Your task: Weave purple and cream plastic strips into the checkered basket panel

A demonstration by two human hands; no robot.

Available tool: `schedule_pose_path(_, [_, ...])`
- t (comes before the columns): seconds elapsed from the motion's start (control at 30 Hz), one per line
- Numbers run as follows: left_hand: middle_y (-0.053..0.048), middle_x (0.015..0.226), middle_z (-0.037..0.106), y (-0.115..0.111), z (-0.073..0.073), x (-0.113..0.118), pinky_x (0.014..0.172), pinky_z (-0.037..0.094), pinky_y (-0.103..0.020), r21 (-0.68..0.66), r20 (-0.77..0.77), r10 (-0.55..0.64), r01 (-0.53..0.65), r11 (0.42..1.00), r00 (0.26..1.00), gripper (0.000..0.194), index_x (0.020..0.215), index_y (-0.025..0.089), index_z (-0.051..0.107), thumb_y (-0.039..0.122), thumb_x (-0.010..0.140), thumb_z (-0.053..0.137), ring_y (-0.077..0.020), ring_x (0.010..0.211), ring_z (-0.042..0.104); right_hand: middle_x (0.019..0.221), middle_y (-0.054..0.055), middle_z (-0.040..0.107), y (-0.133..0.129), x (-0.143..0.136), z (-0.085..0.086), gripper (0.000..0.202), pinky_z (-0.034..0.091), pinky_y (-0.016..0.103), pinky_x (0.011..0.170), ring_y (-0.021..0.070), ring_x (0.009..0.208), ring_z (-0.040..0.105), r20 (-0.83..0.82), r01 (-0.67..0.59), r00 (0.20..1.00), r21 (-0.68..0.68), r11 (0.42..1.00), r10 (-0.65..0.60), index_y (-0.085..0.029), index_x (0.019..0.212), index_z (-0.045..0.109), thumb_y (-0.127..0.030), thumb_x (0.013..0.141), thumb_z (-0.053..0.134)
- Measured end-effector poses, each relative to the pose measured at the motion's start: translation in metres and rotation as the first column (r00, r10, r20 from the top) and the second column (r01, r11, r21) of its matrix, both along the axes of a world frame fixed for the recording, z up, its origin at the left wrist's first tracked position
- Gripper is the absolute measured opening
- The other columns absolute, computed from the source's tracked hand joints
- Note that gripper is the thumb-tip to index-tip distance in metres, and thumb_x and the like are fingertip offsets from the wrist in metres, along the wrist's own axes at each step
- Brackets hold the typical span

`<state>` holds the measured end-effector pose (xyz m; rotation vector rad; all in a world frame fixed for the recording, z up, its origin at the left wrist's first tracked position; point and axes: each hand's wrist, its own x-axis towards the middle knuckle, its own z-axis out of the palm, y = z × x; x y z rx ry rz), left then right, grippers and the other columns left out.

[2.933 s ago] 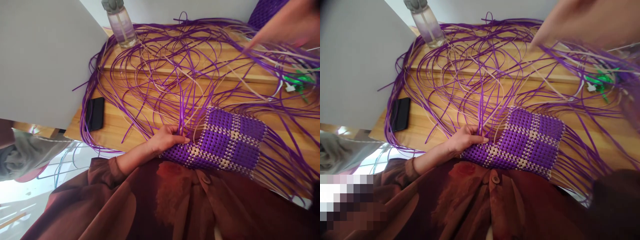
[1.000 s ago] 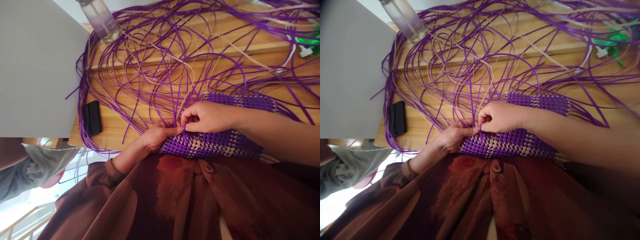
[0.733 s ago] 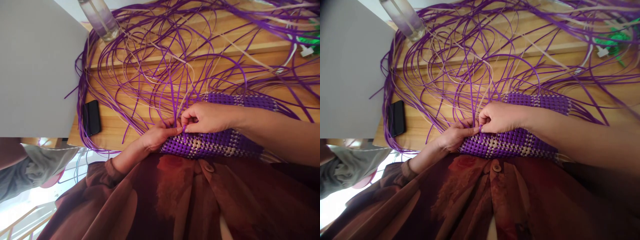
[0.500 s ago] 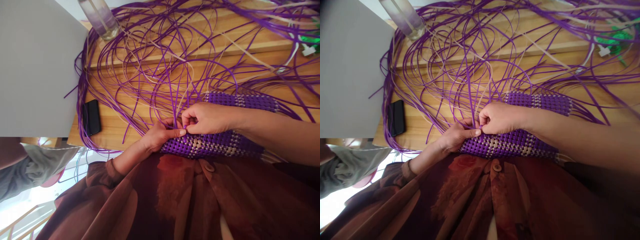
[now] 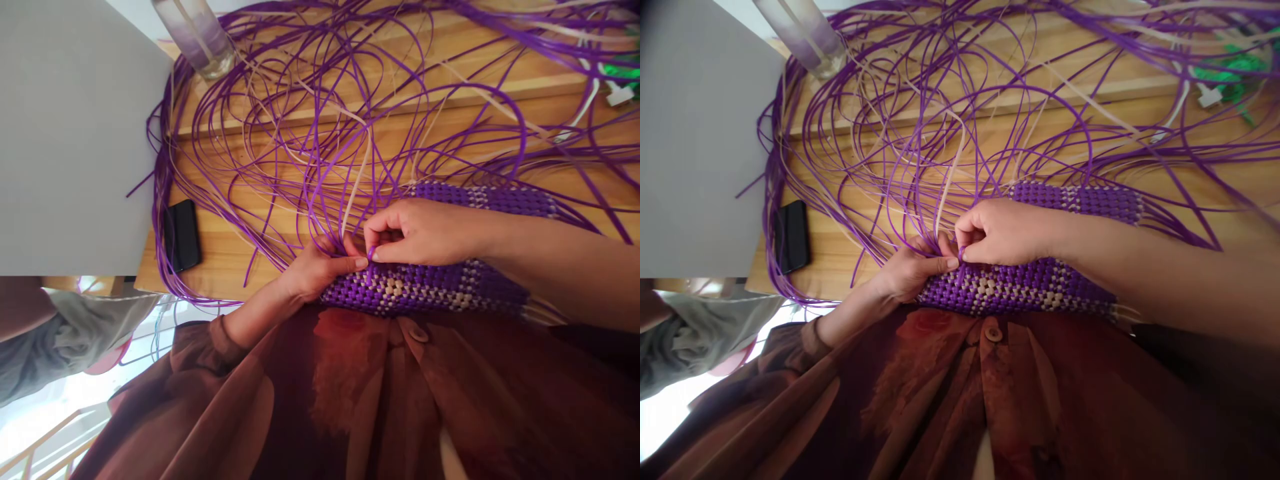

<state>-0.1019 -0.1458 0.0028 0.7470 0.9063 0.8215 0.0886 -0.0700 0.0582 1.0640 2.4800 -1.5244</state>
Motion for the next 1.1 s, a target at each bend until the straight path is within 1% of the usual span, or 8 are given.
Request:
schedule_pose_path(0.27, [-0.001,0.072,0.064,0.0,-0.003,-0.003,0.069,0.041,-0.027,0.015,-0.088,-0.034,0.035,0.999,0.996,0.027,0.073,0.013,0.062,0.029,0.071,0.084,-0.0112,0.069,0.057,0.077,0.002,0.068,-0.027,0.009,-0.006,0.016,0.041,0.03,0.067,0.0148,0.068,0.058,-0.079,0.075,0.996,0.386,0.919,-0.048,-0.019,0.088,0.071,-0.023,0.086,0.056])
schedule_pose_path(0.37, [0.0,0.073,0.064,-0.001,-0.003,-0.004,0.07,0.041,-0.027,0.045,-0.106,-0.041,0.046,0.998,0.994,0.027,0.075,0.014,0.061,0.03,0.072,0.083,-0.0107,0.069,0.055,0.096,0.006,0.072,-0.039,0.018,-0.009,0.017,0.045,0.037,0.087,0.0221,0.093,0.063,-0.201,0.169,0.977,0.548,0.819,-0.067,-0.021,0.098,0.072,-0.027,0.09,0.058])
schedule_pose_path(0.47, [0.0,0.075,0.064,-0.003,-0.005,-0.005,0.072,0.042,-0.028,0.029,-0.112,-0.044,0.047,0.998,0.993,0.027,0.077,0.015,0.062,0.03,0.072,0.082,-0.0117,0.071,0.056,0.1,0.003,0.074,-0.05,0.027,-0.011,0.013,0.038,0.047,0.097,0.0285,0.108,0.059,-0.175,0.081,0.983,0.679,0.729,0.054,-0.028,0.089,0.074,-0.035,0.09,0.063])
schedule_pose_path(0.63, [0.0,0.073,0.064,-0.003,-0.005,-0.003,0.071,0.042,-0.028,0.009,-0.109,-0.01,0.011,1.0,0.994,0.029,0.076,0.015,0.061,0.031,0.068,0.084,-0.012,0.07,0.057,0.098,0.001,0.075,-0.064,0.03,-0.017,0.015,0.033,0.05,0.098,0.0318,0.109,0.059,-0.091,0.007,0.994,0.618,0.786,0.063,-0.034,0.096,0.074,-0.038,0.093,0.06])
schedule_pose_path(0.73, [0.0,0.07,0.063,-0.004,-0.003,-0.001,0.068,0.041,-0.027,0.017,-0.115,0.0,0.002,1.0,0.993,0.032,0.074,0.014,0.061,0.032,0.066,0.086,-0.0111,0.066,0.055,0.099,0.003,0.073,-0.066,0.026,-0.023,0.015,0.035,0.048,0.096,0.0326,0.109,0.058,-0.074,-0.003,0.995,0.655,0.755,0.068,-0.034,0.101,0.073,-0.034,0.091,0.062])
schedule_pose_path(0.83, [0.001,0.067,0.062,-0.005,-0.001,0.0,0.065,0.04,-0.026,0.03,-0.125,0.024,-0.02,0.999,0.992,0.033,0.072,0.013,0.061,0.033,0.065,0.086,-0.0097,0.063,0.052,0.09,0.005,0.071,-0.069,0.02,-0.023,0.01,0.037,0.045,0.09,0.0281,0.098,0.058,-0.135,0.055,0.989,0.694,0.717,0.054,-0.026,0.087,0.071,-0.031,0.09,0.062])
schedule_pose_path(1.0, [0.001,0.067,0.062,-0.006,0.0,0.0,0.064,0.04,-0.026,0.08,-0.139,0.053,-0.042,0.996,0.989,0.031,0.072,0.014,0.06,0.034,0.069,0.084,-0.01,0.064,0.053,0.071,0.003,0.06,-0.079,0.022,-0.007,0.017,0.04,0.034,0.073,0.0177,0.073,0.052,-0.241,0.115,0.97,0.426,0.897,-0.009,-0.02,0.071,0.058,-0.026,0.087,0.063])
schedule_pose_path(1.1, [0.0,0.068,0.062,-0.005,-0.003,0.0,0.064,0.04,-0.026,0.084,-0.184,0.039,-0.024,0.996,0.982,0.032,0.072,0.014,0.061,0.037,0.069,0.083,-0.0105,0.064,0.053,0.088,0.005,0.065,-0.085,0.025,-0.002,0.007,0.043,0.034,0.08,0.0191,0.086,0.057,-0.275,0.129,0.961,0.393,0.911,-0.017,-0.021,0.082,0.059,-0.023,0.086,0.064])
